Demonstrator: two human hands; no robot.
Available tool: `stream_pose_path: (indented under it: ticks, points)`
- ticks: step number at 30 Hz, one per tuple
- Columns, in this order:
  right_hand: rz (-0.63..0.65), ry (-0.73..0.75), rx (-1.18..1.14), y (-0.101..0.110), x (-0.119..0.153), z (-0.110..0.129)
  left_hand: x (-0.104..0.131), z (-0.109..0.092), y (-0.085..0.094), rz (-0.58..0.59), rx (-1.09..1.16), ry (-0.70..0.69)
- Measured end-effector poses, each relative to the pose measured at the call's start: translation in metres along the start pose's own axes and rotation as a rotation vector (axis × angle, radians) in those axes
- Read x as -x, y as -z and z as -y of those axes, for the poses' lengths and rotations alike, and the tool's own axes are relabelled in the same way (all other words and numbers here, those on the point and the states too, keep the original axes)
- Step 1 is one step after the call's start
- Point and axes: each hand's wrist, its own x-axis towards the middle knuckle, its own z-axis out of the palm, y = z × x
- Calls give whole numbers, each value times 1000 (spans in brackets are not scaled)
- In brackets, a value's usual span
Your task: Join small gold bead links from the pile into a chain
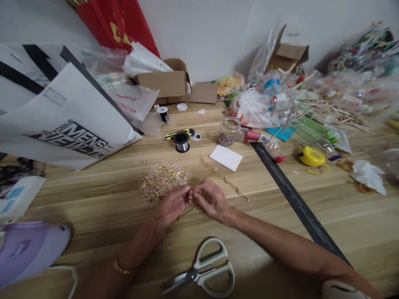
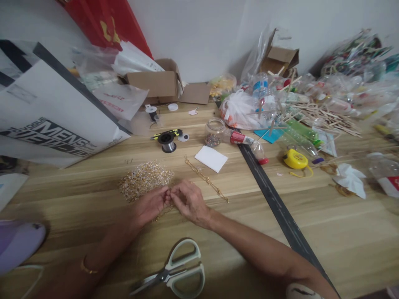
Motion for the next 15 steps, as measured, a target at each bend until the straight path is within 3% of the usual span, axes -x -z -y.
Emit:
stream_pose_path:
  ticks: [10, 15]
  points:
    - [-51, -17, 15, 5, -4, 1, 0, -9, 4, -61, -308, -284]
    - [-32, -16, 17, 4, -8, 3, -1, -8, 7, -87, -321, -285]
